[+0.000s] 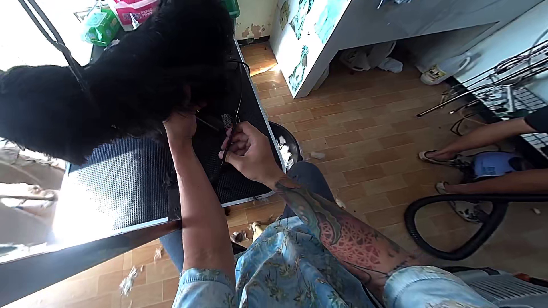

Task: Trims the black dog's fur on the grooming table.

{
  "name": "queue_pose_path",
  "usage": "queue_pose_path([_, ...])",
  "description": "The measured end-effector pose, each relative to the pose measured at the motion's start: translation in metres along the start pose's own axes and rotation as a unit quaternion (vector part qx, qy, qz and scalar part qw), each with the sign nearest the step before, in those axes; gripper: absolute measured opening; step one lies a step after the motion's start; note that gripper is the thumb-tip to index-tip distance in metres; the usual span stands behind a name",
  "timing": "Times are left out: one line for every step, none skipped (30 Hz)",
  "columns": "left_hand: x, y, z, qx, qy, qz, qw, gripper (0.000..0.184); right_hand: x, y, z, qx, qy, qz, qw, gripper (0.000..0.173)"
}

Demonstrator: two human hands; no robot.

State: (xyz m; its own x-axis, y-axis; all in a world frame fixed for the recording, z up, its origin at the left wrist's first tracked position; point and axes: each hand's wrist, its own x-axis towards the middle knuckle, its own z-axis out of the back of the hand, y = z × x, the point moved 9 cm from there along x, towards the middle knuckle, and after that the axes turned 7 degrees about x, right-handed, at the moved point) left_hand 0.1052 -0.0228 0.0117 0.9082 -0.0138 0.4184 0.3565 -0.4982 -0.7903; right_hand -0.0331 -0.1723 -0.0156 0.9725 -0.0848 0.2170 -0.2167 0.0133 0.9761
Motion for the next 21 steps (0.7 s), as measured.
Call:
queue_pose_path([-0.001,-0.001,-0.001,-0.002,-0.003,0.002,1.000,0.013,-0.001,-0.001,-0.001,0.019,0.002,0.004,1.000,0.048])
queue_pose_path([-0.001,-0.001,0.000,-0.005,-0.005,0.004,1.000,0.013,-0.003,-0.002,-0.002,0.039,0.011,0.005,0.999,0.050])
queue_pose_path([-0.001,0.000,0.000,-0.010,-0.003,0.006,1.000,0.014,-0.005,-0.003,-0.005,0.051,0.022,0.007,0.998,0.053])
queue_pose_path([-0.001,0.000,0.000,-0.015,0.001,0.006,1.000,0.015,-0.006,-0.003,-0.007,0.059,0.032,0.014,0.998,0.055])
queue_pose_path([-0.001,0.000,-0.001,-0.018,0.006,0.007,1.000,0.015,-0.007,-0.002,-0.009,0.059,0.038,0.021,0.997,0.055])
queue_pose_path([0.000,0.001,-0.002,-0.019,0.010,0.009,1.000,0.015,-0.008,-0.002,-0.010,0.056,0.040,0.024,0.997,0.053])
queue_pose_path([0.000,0.001,-0.003,-0.019,0.009,0.013,1.000,0.016,-0.008,-0.002,-0.011,0.053,0.039,0.024,0.998,0.053])
queue_pose_path([-0.001,0.002,-0.003,-0.017,0.008,0.017,1.000,0.017,-0.008,-0.002,-0.012,0.048,0.039,0.022,0.998,0.052])
queue_pose_path([-0.001,0.003,-0.002,-0.017,0.005,0.020,1.000,0.018,-0.007,-0.002,-0.012,0.045,0.039,0.016,0.998,0.051])
queue_pose_path([-0.001,0.003,-0.002,-0.012,0.001,0.020,1.000,0.019,-0.007,-0.003,-0.012,0.042,0.039,0.005,0.998,0.051])
queue_pose_path([-0.001,0.002,-0.003,-0.008,-0.001,0.020,1.000,0.019,-0.006,-0.004,-0.011,0.041,0.038,-0.003,0.998,0.050])
queue_pose_path([-0.001,0.002,-0.004,-0.008,0.000,0.018,1.000,0.019,-0.006,-0.004,-0.011,0.040,0.037,-0.009,0.998,0.050])
queue_pose_path([-0.001,0.001,-0.005,-0.012,0.003,0.015,1.000,0.020,-0.006,-0.004,-0.010,0.038,0.038,-0.012,0.998,0.049])
queue_pose_path([-0.001,0.001,-0.005,-0.018,0.011,0.011,1.000,0.020,-0.006,-0.004,-0.010,0.037,0.037,-0.013,0.999,0.048])
queue_pose_path([-0.001,0.001,-0.006,-0.022,0.019,0.007,1.000,0.020,-0.007,-0.004,-0.009,0.036,0.038,-0.014,0.999,0.047])
queue_pose_path([-0.001,0.001,-0.007,-0.022,0.026,0.003,0.999,0.020,-0.007,-0.003,-0.009,0.037,0.039,-0.015,0.998,0.046])
queue_pose_path([-0.001,0.000,-0.008,-0.020,0.028,-0.001,0.999,0.020,-0.008,-0.003,-0.008,0.037,0.039,-0.016,0.998,0.045])
queue_pose_path([-0.001,0.000,-0.007,-0.021,0.031,-0.005,0.999,0.019,-0.008,-0.003,-0.008,0.038,0.037,-0.017,0.998,0.043])
queue_pose_path([0.000,0.000,-0.006,-0.020,0.031,-0.009,0.999,0.017,-0.009,-0.003,-0.008,0.037,0.036,-0.019,0.998,0.042])
queue_pose_path([0.000,0.001,-0.005,-0.022,0.031,-0.012,0.999,0.016,-0.009,-0.002,-0.007,0.037,0.033,-0.022,0.999,0.042])
queue_pose_path([0.000,0.001,-0.005,-0.024,0.035,-0.014,0.999,0.015,-0.010,-0.002,-0.007,0.042,0.028,-0.025,0.998,0.042])
